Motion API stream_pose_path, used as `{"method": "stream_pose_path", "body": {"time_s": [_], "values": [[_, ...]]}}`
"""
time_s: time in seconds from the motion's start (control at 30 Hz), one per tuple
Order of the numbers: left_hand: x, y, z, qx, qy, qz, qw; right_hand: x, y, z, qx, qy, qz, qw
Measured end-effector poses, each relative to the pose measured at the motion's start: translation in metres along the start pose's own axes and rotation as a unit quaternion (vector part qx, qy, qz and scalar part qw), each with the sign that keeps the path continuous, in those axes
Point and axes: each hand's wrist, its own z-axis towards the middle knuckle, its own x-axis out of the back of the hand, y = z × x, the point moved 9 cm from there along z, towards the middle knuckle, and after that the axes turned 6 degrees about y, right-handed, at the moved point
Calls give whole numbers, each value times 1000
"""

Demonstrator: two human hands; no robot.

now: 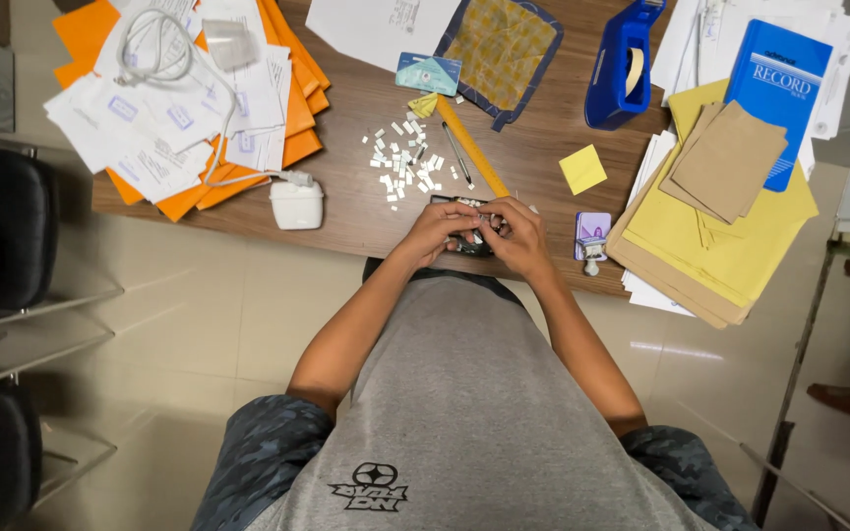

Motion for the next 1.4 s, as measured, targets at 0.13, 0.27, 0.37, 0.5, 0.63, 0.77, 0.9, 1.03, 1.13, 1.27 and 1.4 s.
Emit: {"method": "stream_pose_path", "body": {"time_s": [0.13,0.27,0.37,0.5,0.63,0.77,0.9,1.03,1.13,1.27,1.4], "values": [[-1,-12,-11,3,16,-33,999,0,-2,-5,24,-36,-22,999],[6,-28,-19,4,47,-71,996,-1,-13,-12,137,-43,-69,987],[9,-39,-24,-8,64,-91,994,-6,-4,-16,115,-83,-36,989],[11,-54,-30,-20,84,-113,990,-12,7,-19,71,-128,12,989],[13,-65,-38,-21,124,-127,984,-12,14,-25,77,-132,13,988],[18,-66,-44,-49,148,-157,975,-11,34,-26,44,-135,6,990],[32,-71,-42,-84,181,-190,961,-15,54,-28,31,-139,-50,989],[34,-71,-39,-94,190,-185,960,-28,70,-32,28,-168,-79,982],[36,-69,-37,-91,217,-132,963,-38,74,-36,63,-181,-135,972],[44,-69,-26,-117,221,-40,967,-37,66,-33,65,-171,-157,971],[38,-48,-30,-110,238,47,964,-29,61,-28,-17,-156,-133,979]]}}
